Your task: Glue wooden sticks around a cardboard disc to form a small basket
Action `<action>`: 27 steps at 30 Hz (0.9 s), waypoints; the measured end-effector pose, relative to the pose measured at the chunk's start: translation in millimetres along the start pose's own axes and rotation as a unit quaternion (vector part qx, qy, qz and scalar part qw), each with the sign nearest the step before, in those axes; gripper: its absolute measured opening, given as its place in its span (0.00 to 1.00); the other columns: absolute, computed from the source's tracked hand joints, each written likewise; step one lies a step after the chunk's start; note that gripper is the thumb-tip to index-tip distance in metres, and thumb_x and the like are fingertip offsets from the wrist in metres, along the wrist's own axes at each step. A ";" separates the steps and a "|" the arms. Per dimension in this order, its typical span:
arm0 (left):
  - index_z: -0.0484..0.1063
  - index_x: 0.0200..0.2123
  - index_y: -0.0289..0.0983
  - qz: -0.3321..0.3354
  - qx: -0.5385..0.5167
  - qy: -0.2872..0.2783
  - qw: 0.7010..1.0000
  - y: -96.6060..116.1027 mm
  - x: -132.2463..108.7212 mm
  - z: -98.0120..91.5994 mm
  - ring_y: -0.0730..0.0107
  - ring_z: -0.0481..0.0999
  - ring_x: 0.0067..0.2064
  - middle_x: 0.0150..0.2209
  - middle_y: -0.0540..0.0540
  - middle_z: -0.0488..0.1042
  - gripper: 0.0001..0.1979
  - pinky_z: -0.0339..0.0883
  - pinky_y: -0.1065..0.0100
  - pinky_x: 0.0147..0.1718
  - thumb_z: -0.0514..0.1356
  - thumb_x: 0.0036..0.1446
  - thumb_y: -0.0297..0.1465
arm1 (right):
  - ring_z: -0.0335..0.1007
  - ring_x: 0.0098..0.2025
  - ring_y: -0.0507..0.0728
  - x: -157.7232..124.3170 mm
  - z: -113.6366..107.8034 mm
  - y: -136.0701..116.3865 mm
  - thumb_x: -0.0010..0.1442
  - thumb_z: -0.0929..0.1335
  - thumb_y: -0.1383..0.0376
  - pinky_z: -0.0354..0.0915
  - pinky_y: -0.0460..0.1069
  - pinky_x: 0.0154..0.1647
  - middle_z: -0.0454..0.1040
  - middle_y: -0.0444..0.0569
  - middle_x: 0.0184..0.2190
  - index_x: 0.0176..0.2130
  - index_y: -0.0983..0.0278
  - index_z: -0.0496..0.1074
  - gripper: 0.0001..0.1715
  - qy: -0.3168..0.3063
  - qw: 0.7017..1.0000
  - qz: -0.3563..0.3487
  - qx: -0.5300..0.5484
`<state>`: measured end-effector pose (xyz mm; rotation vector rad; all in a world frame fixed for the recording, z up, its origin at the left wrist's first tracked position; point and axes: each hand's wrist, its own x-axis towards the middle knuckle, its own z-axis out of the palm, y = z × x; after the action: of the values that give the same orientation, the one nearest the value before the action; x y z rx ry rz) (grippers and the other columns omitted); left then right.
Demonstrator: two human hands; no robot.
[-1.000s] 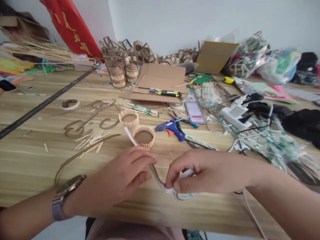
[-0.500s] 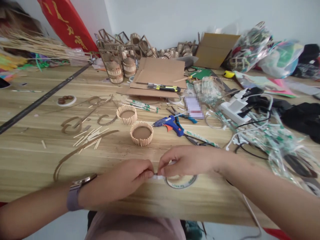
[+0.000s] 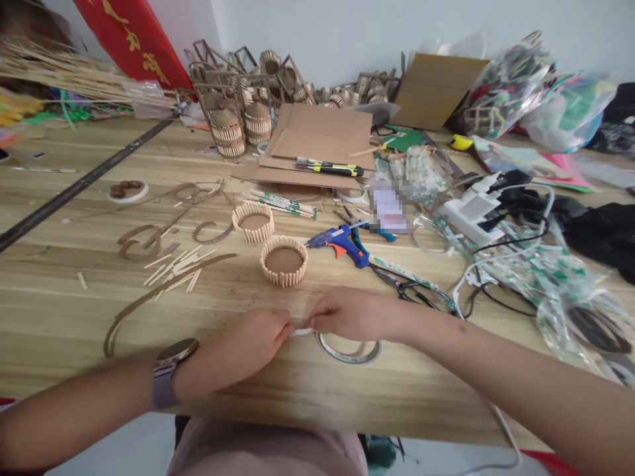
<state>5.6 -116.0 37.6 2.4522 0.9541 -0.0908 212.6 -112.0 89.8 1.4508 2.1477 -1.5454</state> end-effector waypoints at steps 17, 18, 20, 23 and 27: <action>0.70 0.34 0.36 -0.036 -0.005 -0.014 0.999 -1.1 -5.0 -3.4 0.59 0.77 0.34 0.33 0.41 0.77 0.14 0.69 0.62 0.33 0.47 0.68 0.32 | 0.55 0.24 0.51 7.9 4.8 18.4 0.58 0.63 0.60 0.52 0.46 0.25 0.60 0.40 0.18 0.23 0.65 0.72 0.17 -0.008 0.995 0.078 -0.061; 0.69 0.36 0.36 -0.042 -0.014 -0.014 0.999 -0.9 -5.5 -4.0 0.60 0.77 0.34 0.33 0.41 0.77 0.13 0.69 0.63 0.33 0.47 0.68 0.32 | 0.55 0.24 0.51 8.3 5.5 19.0 0.58 0.63 0.60 0.52 0.46 0.25 0.60 0.41 0.18 0.23 0.65 0.72 0.17 -0.002 0.995 0.077 -0.065; 0.67 0.40 0.36 -0.051 -0.034 -0.009 0.998 -0.7 -6.8 -4.5 0.61 0.78 0.34 0.33 0.42 0.77 0.11 0.68 0.64 0.33 0.48 0.68 0.32 | 0.56 0.24 0.51 9.0 6.4 19.7 0.58 0.64 0.60 0.52 0.46 0.25 0.62 0.42 0.19 0.23 0.65 0.72 0.17 0.009 0.995 0.072 -0.068; 0.65 0.44 0.37 -0.052 -0.045 -0.010 0.998 -1.0 -8.5 -3.9 0.62 0.78 0.33 0.32 0.44 0.77 0.08 0.68 0.65 0.33 0.48 0.68 0.32 | 0.58 0.25 0.51 9.9 6.0 20.6 0.58 0.65 0.59 0.54 0.45 0.25 0.67 0.43 0.21 0.24 0.65 0.71 0.16 0.006 0.997 0.070 -0.042; 0.65 0.44 0.38 -0.054 -0.038 -0.014 0.998 -2.4 -9.0 -2.6 0.62 0.78 0.34 0.33 0.44 0.77 0.07 0.67 0.66 0.32 0.49 0.68 0.31 | 0.59 0.24 0.50 9.4 3.7 21.6 0.56 0.66 0.61 0.56 0.43 0.23 0.68 0.41 0.22 0.30 0.64 0.70 0.09 -0.012 0.996 0.087 0.030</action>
<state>-3.0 -118.8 40.9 2.3247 1.0569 -0.1243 222.3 -108.7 68.1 1.5823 1.9190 -1.5675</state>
